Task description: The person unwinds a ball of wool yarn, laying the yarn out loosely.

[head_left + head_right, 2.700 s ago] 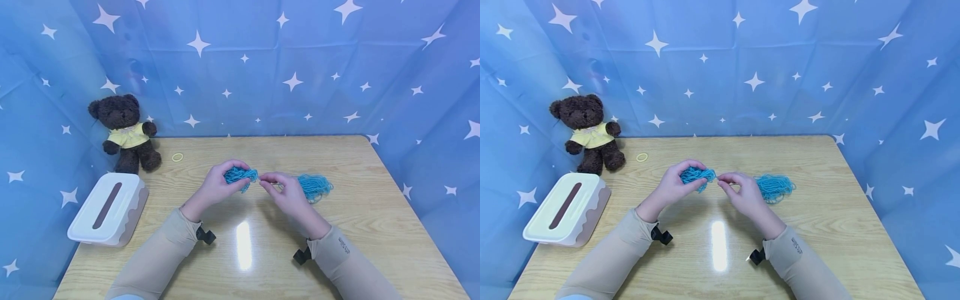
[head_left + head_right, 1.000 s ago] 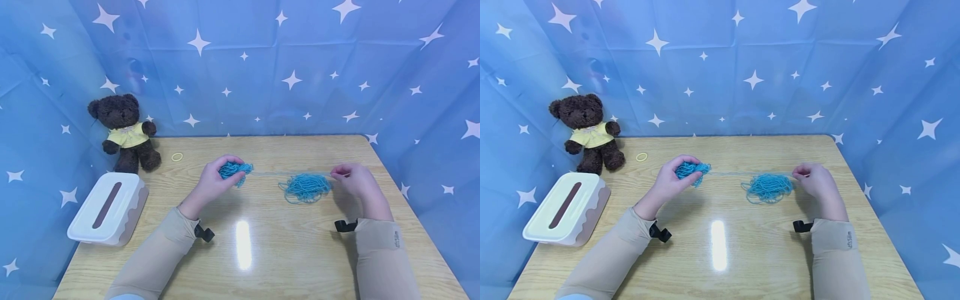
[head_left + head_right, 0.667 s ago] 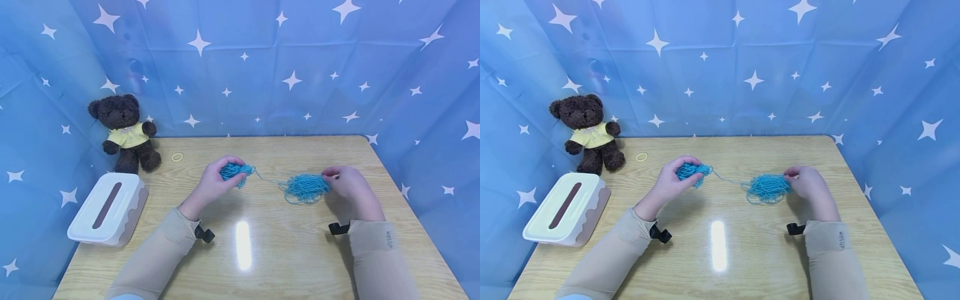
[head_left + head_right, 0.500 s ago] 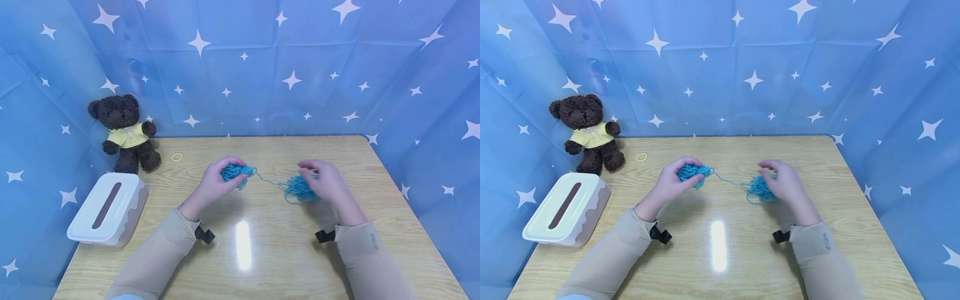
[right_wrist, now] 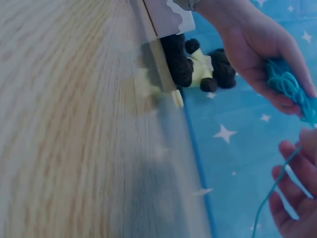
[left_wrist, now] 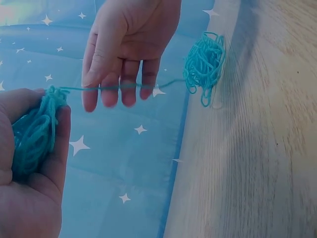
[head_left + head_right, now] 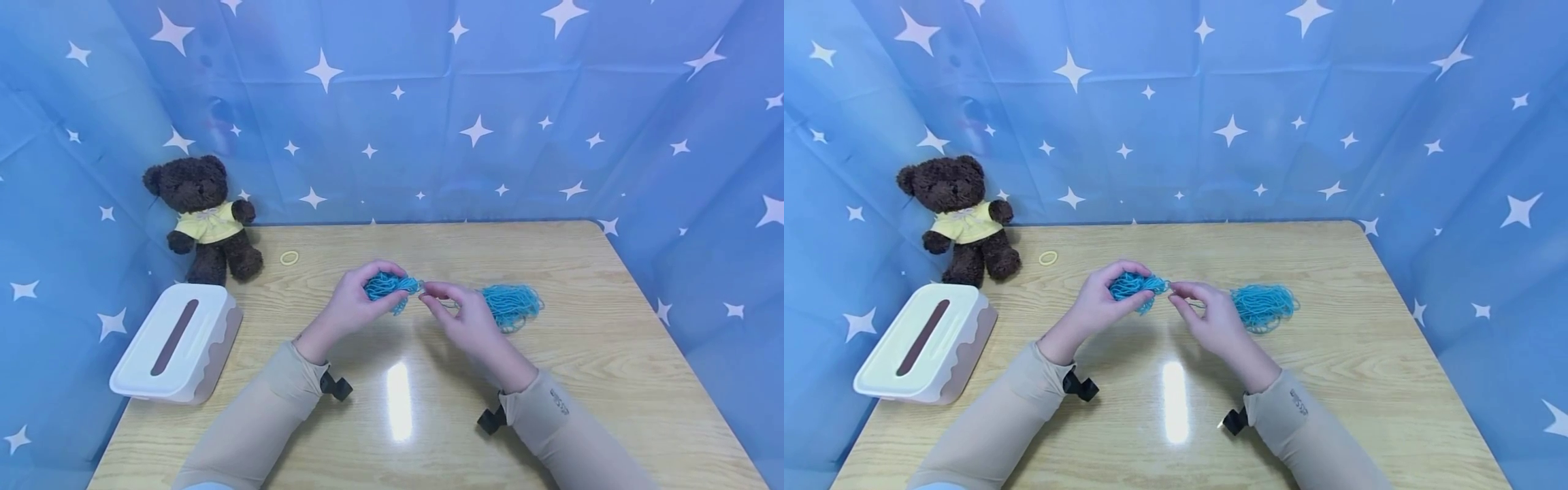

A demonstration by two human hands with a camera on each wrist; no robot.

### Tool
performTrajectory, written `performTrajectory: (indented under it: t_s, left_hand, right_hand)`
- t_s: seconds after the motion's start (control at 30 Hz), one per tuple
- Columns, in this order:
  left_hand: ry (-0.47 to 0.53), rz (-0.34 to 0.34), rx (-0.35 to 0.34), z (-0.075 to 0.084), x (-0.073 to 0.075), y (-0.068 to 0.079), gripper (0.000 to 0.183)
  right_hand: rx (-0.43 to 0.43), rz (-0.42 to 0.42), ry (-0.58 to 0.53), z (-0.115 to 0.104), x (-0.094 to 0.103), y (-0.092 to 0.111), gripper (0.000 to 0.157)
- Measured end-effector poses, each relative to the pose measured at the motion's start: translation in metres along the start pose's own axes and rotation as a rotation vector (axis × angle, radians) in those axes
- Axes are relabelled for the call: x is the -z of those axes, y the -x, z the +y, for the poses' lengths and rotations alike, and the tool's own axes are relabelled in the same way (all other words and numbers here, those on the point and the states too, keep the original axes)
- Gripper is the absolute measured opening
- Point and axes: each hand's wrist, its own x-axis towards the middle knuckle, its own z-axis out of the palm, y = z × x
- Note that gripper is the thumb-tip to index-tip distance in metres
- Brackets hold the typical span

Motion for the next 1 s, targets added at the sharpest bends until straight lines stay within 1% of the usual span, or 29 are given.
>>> performTrajectory:
  t_s: [0.1, 0.2, 0.37, 0.5, 0.6, 0.7, 0.87, 1.0]
  left_hand:
    - [-0.004, 0.005, 0.005, 0.0, 0.0, 0.0, 0.028]
    - [-0.002, 0.01, 0.009, 0.001, 0.0, 0.001, 0.029]
    - [0.007, 0.021, 0.021, 0.001, 0.001, 0.001, 0.029]
    - [-0.002, 0.027, 0.035, 0.0, 0.002, 0.001, 0.028]
    - [-0.002, 0.03, 0.036, -0.001, 0.003, 0.001, 0.027]
    - [0.002, 0.037, 0.031, -0.001, 0.003, 0.001, 0.027]
    - [-0.002, 0.049, 0.02, -0.002, 0.004, 0.001, 0.028]
    - [0.003, 0.05, 0.023, -0.002, 0.005, 0.001, 0.028]
  right_hand:
    - [0.027, 0.047, 0.003, 0.0, 0.0, 0.0, 0.026]
    - [0.031, 0.075, 0.01, 0.002, 0.005, -0.001, 0.021]
    - [-0.004, 0.137, -0.01, 0.009, 0.023, -0.004, 0.019]
    - [-0.062, 0.18, -0.024, 0.016, 0.042, -0.004, 0.024]
    - [-0.11, 0.184, -0.017, 0.021, 0.057, -0.004, 0.029]
    - [-0.13, 0.179, 0.014, 0.025, 0.072, -0.006, 0.032]
    - [-0.157, 0.155, 0.101, 0.04, 0.095, -0.006, 0.036]
    - [-0.219, 0.122, 0.17, 0.051, 0.112, -0.004, 0.041]
